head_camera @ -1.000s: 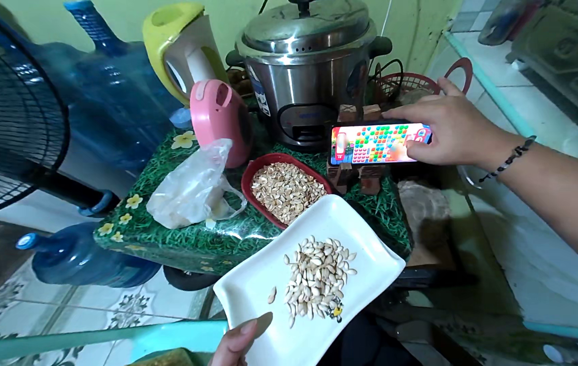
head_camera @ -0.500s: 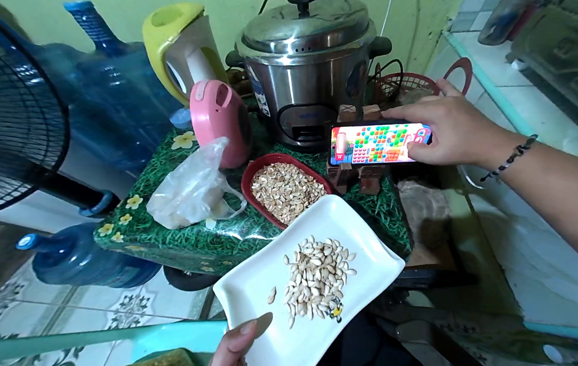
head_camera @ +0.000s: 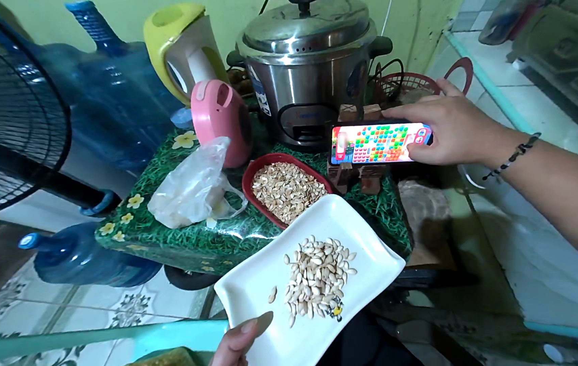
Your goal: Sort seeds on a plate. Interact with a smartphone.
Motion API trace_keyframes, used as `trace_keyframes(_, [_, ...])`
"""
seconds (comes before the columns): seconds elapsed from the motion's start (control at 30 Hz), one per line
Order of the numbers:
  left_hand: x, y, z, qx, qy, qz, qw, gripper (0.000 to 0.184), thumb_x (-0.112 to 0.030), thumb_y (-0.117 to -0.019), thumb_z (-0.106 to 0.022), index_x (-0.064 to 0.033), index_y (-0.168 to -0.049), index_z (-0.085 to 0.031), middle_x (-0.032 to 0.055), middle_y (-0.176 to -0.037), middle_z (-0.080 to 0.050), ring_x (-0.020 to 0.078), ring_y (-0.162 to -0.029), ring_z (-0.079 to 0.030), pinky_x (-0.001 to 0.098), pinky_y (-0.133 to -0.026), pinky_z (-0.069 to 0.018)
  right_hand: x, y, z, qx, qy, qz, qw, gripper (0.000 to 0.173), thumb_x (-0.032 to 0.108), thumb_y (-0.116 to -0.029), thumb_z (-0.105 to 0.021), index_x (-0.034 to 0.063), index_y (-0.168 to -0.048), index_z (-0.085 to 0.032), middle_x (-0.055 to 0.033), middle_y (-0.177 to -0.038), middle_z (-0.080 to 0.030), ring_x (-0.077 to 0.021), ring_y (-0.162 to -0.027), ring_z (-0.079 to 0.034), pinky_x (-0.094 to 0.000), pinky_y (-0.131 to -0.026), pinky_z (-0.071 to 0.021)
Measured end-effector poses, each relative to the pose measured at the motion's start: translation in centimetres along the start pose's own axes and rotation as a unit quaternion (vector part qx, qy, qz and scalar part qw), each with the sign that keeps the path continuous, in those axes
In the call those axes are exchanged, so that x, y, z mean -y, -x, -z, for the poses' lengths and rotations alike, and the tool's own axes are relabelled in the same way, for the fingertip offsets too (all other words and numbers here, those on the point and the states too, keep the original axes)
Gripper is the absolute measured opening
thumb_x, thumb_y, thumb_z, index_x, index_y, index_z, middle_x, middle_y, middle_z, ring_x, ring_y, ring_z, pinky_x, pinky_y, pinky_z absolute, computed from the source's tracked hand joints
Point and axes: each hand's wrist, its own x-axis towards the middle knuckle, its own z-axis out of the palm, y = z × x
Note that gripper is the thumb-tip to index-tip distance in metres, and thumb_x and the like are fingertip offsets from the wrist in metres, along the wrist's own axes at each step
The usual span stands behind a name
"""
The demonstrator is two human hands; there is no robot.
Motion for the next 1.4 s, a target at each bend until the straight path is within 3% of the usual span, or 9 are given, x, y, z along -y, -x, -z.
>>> trace_keyframes(0.27, [0.22,-0.04,0.09,0.004,0.01,0.005,1.0,0.015,-0.015,-0.0853,-0.064,-0.0126,-0.092,-0.077,0.0072,-0.087,-0.077,0.0135,-0.082,-0.076,0.0347,-0.075,-0.0634,0.12,0.03,-0.04,0.001,0.003,-0.003,1.0,0.07,0.041,-0.0801,-0.056,0.0133,-0.144,-0.06,-0.0144,-0.118,-0.073,-0.0387,-0.113,-0.067,-0.0796,-0.11,-0.0194])
trace_keyframes(0.5, [0.29,-0.05,-0.16,-0.021,0.002,-0.003,1.0,0.017,-0.012,-0.086,-0.058,-0.0131,-0.089,-0.075,0.0068,-0.085,-0.077,0.0126,-0.08,-0.075,0.0339,-0.073,-0.0634,0.16,0.03,-0.01,0.003,0.007,-0.005,1.0,0.066,0.039,-0.0825,-0.053,0.0128,-0.143,-0.061,-0.0139,-0.119,-0.073,-0.038,-0.116,-0.066,-0.0789,-0.112,-0.0182])
trace_keyframes(0.83, [0.13,-0.04,-0.02,0.001,0.018,0.002,1.0,0.014,-0.014,-0.0847,-0.065,-0.0116,-0.091,-0.076,0.0079,-0.086,-0.077,0.0138,-0.082,-0.076,0.0344,-0.074,-0.0635,0.13,-0.04,-0.05,0.004,0.006,-0.01,1.0,0.064,0.037,-0.0842,-0.052,0.0131,-0.143,-0.061,-0.013,-0.121,-0.072,-0.0369,-0.116,-0.066,-0.078,-0.113,-0.0168])
trace_keyframes(0.97, [0.15,0.03,-0.21,-0.007,0.011,-0.004,1.0,0.018,-0.012,-0.0871,-0.058,-0.0129,-0.089,-0.076,0.0068,-0.086,-0.077,0.0128,-0.081,-0.075,0.0344,-0.074,-0.0634,0.03,-0.05,-0.23,-0.01,0.006,-0.004,1.0,0.062,0.036,-0.0848,-0.051,0.0118,-0.14,-0.063,-0.0137,-0.119,-0.073,-0.0378,-0.115,-0.067,-0.079,-0.112,-0.0178])
trace_keyframes(1.23, [-0.01,0.07,-0.14,-0.025,0.011,0.001,1.0,0.018,-0.011,-0.0866,-0.056,-0.0124,-0.09,-0.074,0.0074,-0.086,-0.077,0.0138,-0.08,-0.076,0.0354,-0.073,-0.0636,0.05,-0.02,-0.45,-0.023,0.014,-0.012,1.0,0.058,0.042,-0.0903,-0.05,0.0126,-0.138,-0.065,-0.014,-0.115,-0.074,-0.037,-0.113,-0.068,-0.0783,-0.113,-0.0169])
trace_keyframes(1.4, [-0.12,0.18,-0.15,-0.031,0.003,-0.011,0.999,0.019,-0.011,-0.0866,-0.057,-0.0129,-0.089,-0.075,0.0067,-0.085,-0.077,0.0126,-0.079,-0.075,0.0334,-0.073,-0.0634,0.18,0.0,-0.35,-0.023,0.003,-0.006,1.0,0.054,0.038,-0.0948,-0.044,0.0116,-0.137,-0.066,-0.0139,-0.116,-0.074,-0.0365,-0.114,-0.068,-0.0788,-0.113,-0.0162])
